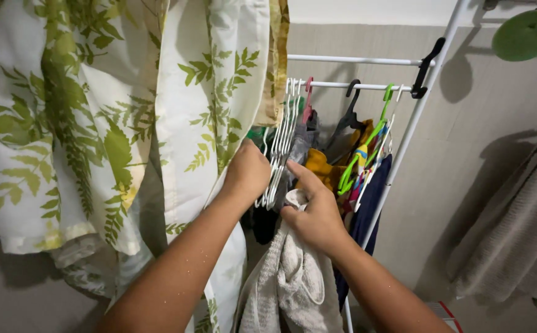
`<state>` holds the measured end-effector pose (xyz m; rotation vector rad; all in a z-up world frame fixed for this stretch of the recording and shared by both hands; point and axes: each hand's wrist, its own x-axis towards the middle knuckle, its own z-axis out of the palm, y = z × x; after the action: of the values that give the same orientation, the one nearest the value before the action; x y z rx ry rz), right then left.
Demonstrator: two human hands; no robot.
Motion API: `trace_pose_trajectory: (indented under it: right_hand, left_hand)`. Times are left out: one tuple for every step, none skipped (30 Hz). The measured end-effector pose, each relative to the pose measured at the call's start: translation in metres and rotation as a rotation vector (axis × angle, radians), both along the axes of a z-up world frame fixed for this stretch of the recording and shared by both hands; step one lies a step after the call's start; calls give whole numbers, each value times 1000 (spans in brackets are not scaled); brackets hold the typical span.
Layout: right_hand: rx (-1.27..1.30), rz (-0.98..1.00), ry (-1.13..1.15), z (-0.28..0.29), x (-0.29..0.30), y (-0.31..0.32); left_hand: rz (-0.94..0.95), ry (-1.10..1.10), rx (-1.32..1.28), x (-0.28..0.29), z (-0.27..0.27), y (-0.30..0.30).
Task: The person hangs a white towel on a black hanger and places it on a wall-mounted towel rack. They then pick up a second white towel, place it on a white hanger, and hang it on the same rack. Finally, they adjust a green and white patterned shower curtain on a rod.
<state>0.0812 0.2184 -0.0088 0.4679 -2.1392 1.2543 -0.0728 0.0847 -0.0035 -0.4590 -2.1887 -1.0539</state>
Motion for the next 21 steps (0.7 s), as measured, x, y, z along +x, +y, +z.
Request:
trace_pose_trajectory:
  right_hand:
    - [-1,0,2,-1,0,2]
    - [12,5,28,-1,0,3]
    - [26,9,54,-2,0,5]
    - [25,9,56,1,4,5]
    - [31,-6,41,4,8,4]
    - [37,-20,26,7,12,2]
    - [37,-17,29,8,12,4]
    - [22,12,36,8,13,5]
    - [7,40,42,8,14,6]
    - [8,42,44,8,18,7]
    - [5,32,25,9,20,7]
    - [2,21,7,10,22,7]
    - [2,22,13,8,23,8]
    - [33,13,60,7,23,10]
    - [65,2,107,5,23,14]
    - [64,1,114,8,24,15]
    - [54,16,118,9,27,16]
    - [44,31,122,9,29,17]
    - [42,27,125,8,28,19]
    - [40,15,118,7,27,21]
    - [38,4,112,7,26,22]
  left_hand:
    - [0,2,-1,8,9,-2]
    - [22,-20,-10,17,18,-4]
    - [45,-42,-18,26,27,-5]
    - [45,-40,-18,21,22,-6]
    - [40,31,-31,16,17,-7]
    - [36,102,-44,11,13,-9]
    - [39,104,-44,12,15,-9]
    - [41,84,-41,15,17,-9]
    - [42,63,-38,17,18,-9]
    - [44,64,-37,15,16,-8]
    - [26,96,-40,11,15,-7]
    - [9,128,-42,7,15,-6]
    - [10,135,-43,-1,13,-4]
    - [15,157,-63,-10,12,-1]
    - [18,180,-84,-19,11,3]
    - [17,187,-85,-23,13,6]
    - [30,174,-99,-27,13,9]
    - [43,161,-113,-30,12,13]
    - [39,164,-115,-32,14,14]
    - [45,152,-148,-34,15,16]
    - [51,142,-182,-36,18,17]
